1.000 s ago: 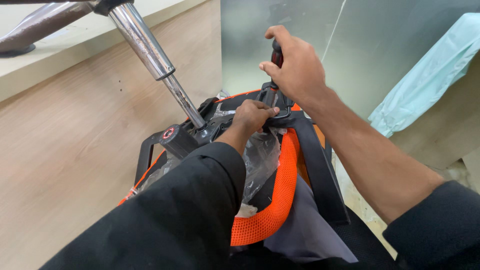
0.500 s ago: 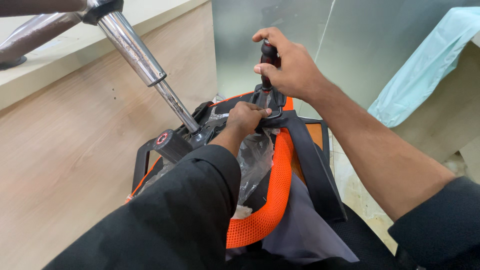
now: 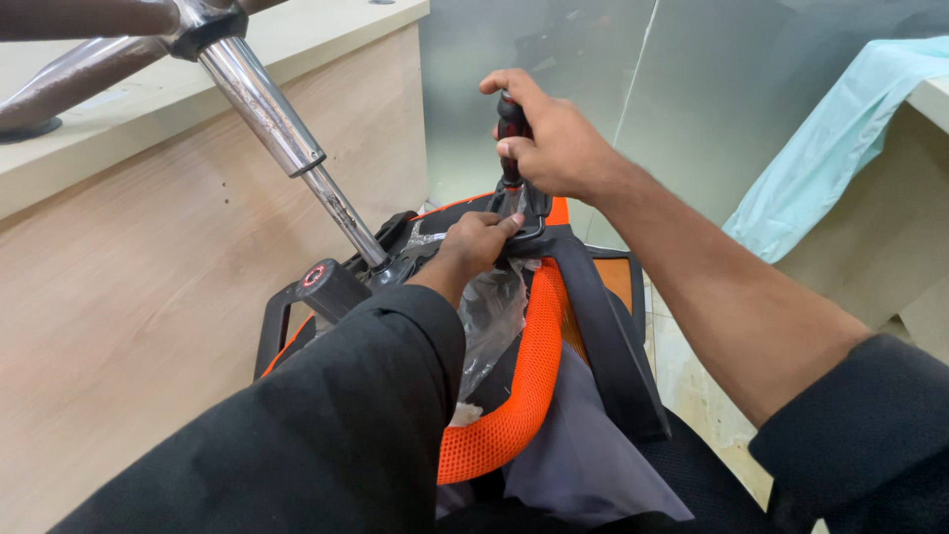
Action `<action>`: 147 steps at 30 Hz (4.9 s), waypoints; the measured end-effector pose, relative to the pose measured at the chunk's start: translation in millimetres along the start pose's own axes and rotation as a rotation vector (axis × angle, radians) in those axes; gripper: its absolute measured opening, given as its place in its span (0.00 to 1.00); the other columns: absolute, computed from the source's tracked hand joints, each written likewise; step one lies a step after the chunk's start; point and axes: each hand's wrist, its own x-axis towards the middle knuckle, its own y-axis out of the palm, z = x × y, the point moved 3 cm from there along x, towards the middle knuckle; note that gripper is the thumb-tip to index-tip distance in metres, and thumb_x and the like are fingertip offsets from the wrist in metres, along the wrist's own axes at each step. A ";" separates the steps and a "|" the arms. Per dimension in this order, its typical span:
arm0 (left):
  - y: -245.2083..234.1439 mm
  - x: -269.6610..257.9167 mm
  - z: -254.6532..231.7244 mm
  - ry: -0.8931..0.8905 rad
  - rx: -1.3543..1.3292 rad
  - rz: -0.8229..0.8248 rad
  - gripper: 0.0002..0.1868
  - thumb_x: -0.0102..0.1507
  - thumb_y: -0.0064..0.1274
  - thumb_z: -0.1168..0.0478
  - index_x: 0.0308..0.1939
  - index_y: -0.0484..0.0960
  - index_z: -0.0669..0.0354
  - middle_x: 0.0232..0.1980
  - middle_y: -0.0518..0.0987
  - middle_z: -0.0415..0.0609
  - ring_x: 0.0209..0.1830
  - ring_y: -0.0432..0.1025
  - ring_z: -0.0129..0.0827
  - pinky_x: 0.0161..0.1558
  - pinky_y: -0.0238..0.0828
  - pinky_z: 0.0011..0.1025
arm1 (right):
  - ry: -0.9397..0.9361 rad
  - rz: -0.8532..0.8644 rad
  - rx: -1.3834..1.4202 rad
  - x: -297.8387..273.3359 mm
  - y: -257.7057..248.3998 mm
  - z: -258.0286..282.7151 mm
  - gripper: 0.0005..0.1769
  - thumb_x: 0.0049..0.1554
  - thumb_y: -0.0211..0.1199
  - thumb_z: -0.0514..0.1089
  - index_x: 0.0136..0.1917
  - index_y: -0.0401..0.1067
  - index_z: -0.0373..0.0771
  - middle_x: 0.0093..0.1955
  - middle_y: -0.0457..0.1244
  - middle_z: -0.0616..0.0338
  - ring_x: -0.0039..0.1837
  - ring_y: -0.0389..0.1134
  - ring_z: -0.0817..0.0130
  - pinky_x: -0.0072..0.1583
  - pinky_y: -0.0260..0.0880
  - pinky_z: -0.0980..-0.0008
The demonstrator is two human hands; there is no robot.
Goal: The person uses a screwdriver to tighten screws on the central hub of an orange office chair base. They rotate the base to access different screw locations and continue fastening components together.
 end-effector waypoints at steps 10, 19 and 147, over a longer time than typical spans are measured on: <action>11.4 -13.9 -5.5 -0.023 0.168 -0.007 0.36 0.69 0.24 0.34 0.69 0.74 0.46 0.71 0.74 0.51 0.75 0.62 0.50 0.74 0.45 0.53 | -0.065 -0.291 -0.250 -3.8 5.7 -0.3 0.32 0.55 0.76 0.49 0.67 0.62 0.49 0.54 0.68 0.49 0.56 0.72 0.52 0.58 0.71 0.56; 6.8 -11.4 -12.7 -0.099 0.203 0.005 0.33 0.68 0.31 0.35 0.70 0.73 0.42 0.73 0.70 0.52 0.76 0.59 0.51 0.75 0.47 0.49 | 0.061 -0.086 -0.142 4.9 6.1 5.8 0.31 0.56 0.67 0.41 0.70 0.58 0.48 0.46 0.68 0.51 0.49 0.72 0.55 0.55 0.72 0.58; -2.0 15.4 3.6 -0.001 -0.284 -0.100 0.18 0.57 0.68 0.54 0.39 0.88 0.69 0.30 0.84 0.49 0.21 0.74 0.28 0.28 0.72 0.29 | 0.331 0.065 0.081 -1.7 47.9 -59.7 0.28 0.46 0.79 0.39 0.57 0.71 0.30 0.48 0.67 0.55 0.50 0.68 0.68 0.53 0.73 0.65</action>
